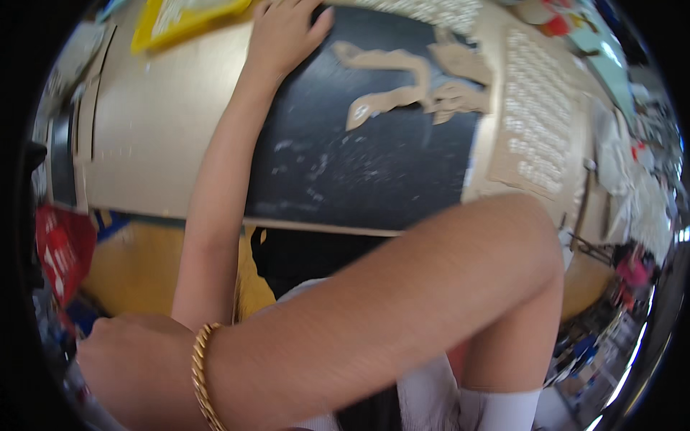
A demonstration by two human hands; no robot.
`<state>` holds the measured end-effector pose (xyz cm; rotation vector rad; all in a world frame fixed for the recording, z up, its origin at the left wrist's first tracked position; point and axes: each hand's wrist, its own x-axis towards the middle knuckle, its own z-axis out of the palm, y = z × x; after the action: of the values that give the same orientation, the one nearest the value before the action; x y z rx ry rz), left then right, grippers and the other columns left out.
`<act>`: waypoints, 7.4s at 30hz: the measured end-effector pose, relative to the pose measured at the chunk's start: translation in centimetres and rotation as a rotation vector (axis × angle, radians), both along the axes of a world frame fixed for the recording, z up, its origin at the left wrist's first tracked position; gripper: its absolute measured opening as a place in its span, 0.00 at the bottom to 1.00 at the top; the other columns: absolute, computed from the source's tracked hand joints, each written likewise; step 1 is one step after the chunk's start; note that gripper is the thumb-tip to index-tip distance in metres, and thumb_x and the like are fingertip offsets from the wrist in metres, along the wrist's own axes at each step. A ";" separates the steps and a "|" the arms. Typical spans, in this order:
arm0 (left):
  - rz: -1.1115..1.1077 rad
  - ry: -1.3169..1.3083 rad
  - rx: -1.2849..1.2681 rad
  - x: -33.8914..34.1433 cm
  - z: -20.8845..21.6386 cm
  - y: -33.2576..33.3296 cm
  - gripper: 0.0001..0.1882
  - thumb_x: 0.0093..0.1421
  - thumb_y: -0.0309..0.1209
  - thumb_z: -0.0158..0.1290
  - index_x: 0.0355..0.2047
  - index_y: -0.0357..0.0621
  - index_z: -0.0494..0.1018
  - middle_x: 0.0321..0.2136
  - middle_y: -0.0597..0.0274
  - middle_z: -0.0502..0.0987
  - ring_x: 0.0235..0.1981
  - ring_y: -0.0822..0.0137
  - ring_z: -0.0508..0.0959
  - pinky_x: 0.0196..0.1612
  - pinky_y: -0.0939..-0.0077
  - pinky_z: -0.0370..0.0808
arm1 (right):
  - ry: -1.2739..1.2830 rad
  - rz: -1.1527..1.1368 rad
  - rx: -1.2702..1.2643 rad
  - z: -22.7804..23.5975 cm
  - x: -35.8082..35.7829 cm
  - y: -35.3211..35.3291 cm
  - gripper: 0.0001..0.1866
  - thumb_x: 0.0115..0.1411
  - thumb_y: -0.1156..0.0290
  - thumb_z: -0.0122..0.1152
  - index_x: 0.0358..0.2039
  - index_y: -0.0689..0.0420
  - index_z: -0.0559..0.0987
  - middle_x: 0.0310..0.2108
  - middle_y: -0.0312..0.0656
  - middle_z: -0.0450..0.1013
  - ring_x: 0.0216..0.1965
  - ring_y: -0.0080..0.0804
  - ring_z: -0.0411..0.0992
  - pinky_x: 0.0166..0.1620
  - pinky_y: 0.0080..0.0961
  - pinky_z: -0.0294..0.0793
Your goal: The person repeatedly picks small white fabric pieces from a sheet, places them on a black cutting mat, and trims their edges with a small blade. Trimmed pieces are set aside on the mat while the person continues the cycle of picking, placing, and trimming.
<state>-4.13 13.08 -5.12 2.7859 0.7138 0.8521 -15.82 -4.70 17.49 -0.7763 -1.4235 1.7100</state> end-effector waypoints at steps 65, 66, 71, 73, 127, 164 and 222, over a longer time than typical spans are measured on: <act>-0.129 0.029 -0.150 -0.2 0.3 -1.0 0.20 0.58 0.34 0.53 0.49 0.44 0.79 0.49 0.52 0.79 0.60 0.55 0.71 0.66 0.55 0.58 | -1.785 0.183 1.167 -13.0 27.8 18.0 0.04 0.53 0.70 0.63 0.29 0.50 0.83 0.34 0.32 0.72 0.38 0.29 0.75 0.51 0.35 0.70; -0.134 0.044 -0.157 -0.2 0.3 -1.0 0.20 0.58 0.34 0.53 0.50 0.44 0.79 0.49 0.52 0.79 0.60 0.55 0.71 0.67 0.55 0.58 | -1.822 0.245 1.153 -12.8 27.5 18.2 0.04 0.53 0.70 0.63 0.29 0.49 0.83 0.34 0.32 0.72 0.38 0.29 0.75 0.50 0.35 0.71; -0.098 0.030 -0.107 -0.2 0.4 -0.9 0.19 0.60 0.35 0.56 0.51 0.48 0.78 0.49 0.57 0.77 0.58 0.58 0.72 0.63 0.58 0.62 | -1.728 0.183 1.001 -12.2 28.5 19.0 0.07 0.54 0.69 0.63 0.34 0.48 0.85 0.35 0.33 0.74 0.37 0.29 0.75 0.47 0.31 0.72; -0.087 0.019 -0.109 -0.3 0.5 -1.0 0.20 0.59 0.35 0.56 0.52 0.48 0.78 0.49 0.57 0.77 0.58 0.58 0.72 0.63 0.58 0.62 | -1.624 0.033 0.870 -13.2 29.8 18.5 0.12 0.55 0.73 0.63 0.40 0.51 0.87 0.37 0.33 0.76 0.38 0.30 0.76 0.43 0.28 0.72; -0.077 -0.188 -0.551 -7.3 3.3 -9.4 0.11 0.56 0.24 0.62 0.39 0.42 0.74 0.41 0.59 0.76 0.44 0.56 0.76 0.49 0.64 0.68 | -1.240 -0.716 -0.071 -15.2 25.6 0.9 0.14 0.55 0.65 0.73 0.39 0.57 0.83 0.31 0.46 0.78 0.33 0.43 0.79 0.39 0.38 0.77; -0.155 0.005 -0.409 -9.4 3.4 -11.0 0.19 0.53 0.22 0.62 0.47 0.42 0.78 0.49 0.55 0.73 0.54 0.52 0.74 0.60 0.52 0.68 | -1.005 -0.143 0.089 -15.1 27.2 4.1 0.11 0.58 0.65 0.67 0.38 0.58 0.85 0.28 0.52 0.80 0.34 0.52 0.79 0.40 0.43 0.78; -0.148 0.224 -0.191 -7.8 4.6 -11.3 0.23 0.49 0.27 0.62 0.48 0.43 0.78 0.50 0.56 0.73 0.52 0.53 0.70 0.56 0.51 0.69 | -1.131 0.022 0.037 -13.9 27.5 6.1 0.12 0.54 0.65 0.67 0.36 0.57 0.86 0.29 0.51 0.81 0.36 0.49 0.81 0.41 0.41 0.80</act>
<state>-11.93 1.78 -0.52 2.7433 0.5765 0.4266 11.71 1.38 3.55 -1.8702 -2.1412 1.2296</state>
